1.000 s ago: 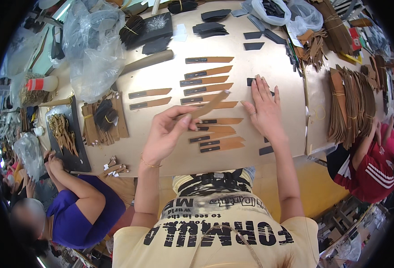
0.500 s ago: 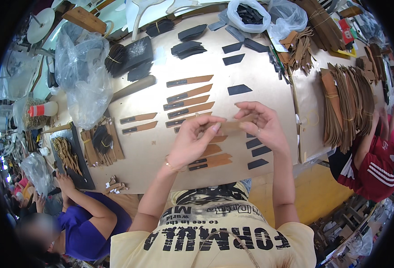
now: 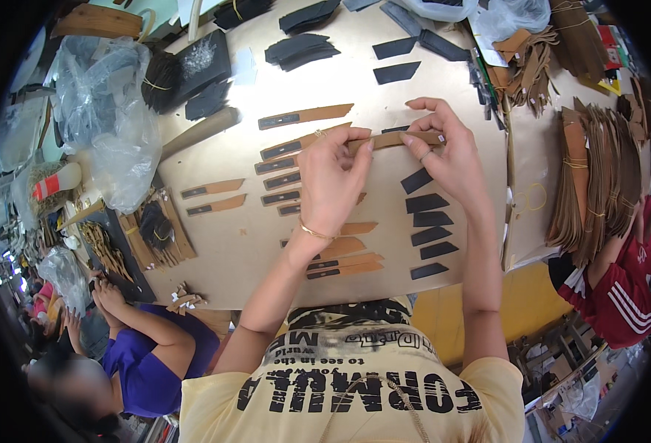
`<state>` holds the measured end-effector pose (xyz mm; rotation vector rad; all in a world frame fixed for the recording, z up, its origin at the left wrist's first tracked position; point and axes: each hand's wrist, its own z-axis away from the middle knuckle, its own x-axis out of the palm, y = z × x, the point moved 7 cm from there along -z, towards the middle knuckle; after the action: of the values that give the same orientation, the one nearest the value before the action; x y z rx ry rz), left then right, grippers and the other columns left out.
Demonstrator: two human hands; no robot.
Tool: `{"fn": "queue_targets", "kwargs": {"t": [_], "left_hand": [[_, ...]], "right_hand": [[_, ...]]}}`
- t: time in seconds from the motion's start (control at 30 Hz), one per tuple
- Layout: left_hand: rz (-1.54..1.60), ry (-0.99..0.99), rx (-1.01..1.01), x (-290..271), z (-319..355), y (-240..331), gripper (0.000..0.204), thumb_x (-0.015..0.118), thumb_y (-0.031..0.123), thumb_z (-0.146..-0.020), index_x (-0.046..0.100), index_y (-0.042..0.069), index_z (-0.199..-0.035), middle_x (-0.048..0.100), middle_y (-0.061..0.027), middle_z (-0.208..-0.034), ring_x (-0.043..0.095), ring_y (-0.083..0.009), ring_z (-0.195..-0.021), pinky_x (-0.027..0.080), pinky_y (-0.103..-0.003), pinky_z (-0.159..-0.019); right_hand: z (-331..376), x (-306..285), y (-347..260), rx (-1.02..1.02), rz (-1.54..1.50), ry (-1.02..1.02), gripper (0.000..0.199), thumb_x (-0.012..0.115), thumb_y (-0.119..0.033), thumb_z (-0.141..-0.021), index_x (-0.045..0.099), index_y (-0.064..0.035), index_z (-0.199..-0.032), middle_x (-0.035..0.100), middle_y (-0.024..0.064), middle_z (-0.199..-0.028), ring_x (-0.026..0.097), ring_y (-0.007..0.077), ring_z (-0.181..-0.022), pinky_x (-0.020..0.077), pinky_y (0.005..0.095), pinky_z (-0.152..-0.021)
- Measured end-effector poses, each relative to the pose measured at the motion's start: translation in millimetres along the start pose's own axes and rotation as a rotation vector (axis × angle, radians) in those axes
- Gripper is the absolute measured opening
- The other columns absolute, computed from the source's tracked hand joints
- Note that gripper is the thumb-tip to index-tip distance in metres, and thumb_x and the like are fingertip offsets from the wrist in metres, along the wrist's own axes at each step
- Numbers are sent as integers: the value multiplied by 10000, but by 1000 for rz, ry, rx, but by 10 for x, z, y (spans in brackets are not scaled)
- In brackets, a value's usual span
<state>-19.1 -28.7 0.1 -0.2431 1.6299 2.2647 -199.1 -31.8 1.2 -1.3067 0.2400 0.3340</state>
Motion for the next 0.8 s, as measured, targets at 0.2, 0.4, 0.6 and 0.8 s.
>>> {"fn": "queue_targets", "kwargs": {"t": [0.2,0.4,0.6,0.8], "left_hand": [[17,18,-6,-8,-61,-38,131,701,32,-860,688,-55,-956,687,-63,-755,616,-53,-601,485,-194,-544],[-51,33,31,22,-86,-23,138,714,31,-852,692,-51,-961,683,-61,-768,609,-55,-611,495,-191,-560],[-103,45,52,37,-99,-14,117,704,30,-837,688,-36,-931,666,-92,-743,622,-117,-575,504,-239,-543],[-125,51,70,39,-104,-10,112,703,27,-845,684,-38,-934,667,-82,-754,601,-91,-577,488,-218,-539]], "right_hand": [[-47,11,116,82,-41,-34,483,698,13,-847,449,-70,-1252,653,5,-833,583,79,-777,458,246,-715],[-105,-18,98,55,-18,-24,482,689,3,-834,437,-48,-1242,687,75,-810,644,140,-728,512,274,-623],[-111,-12,94,86,-38,-16,482,680,14,-828,432,-46,-1237,680,73,-786,642,133,-727,513,269,-617],[-117,2,101,94,-52,-6,481,681,19,-825,428,-35,-1231,677,79,-779,635,131,-709,511,264,-617]]}}
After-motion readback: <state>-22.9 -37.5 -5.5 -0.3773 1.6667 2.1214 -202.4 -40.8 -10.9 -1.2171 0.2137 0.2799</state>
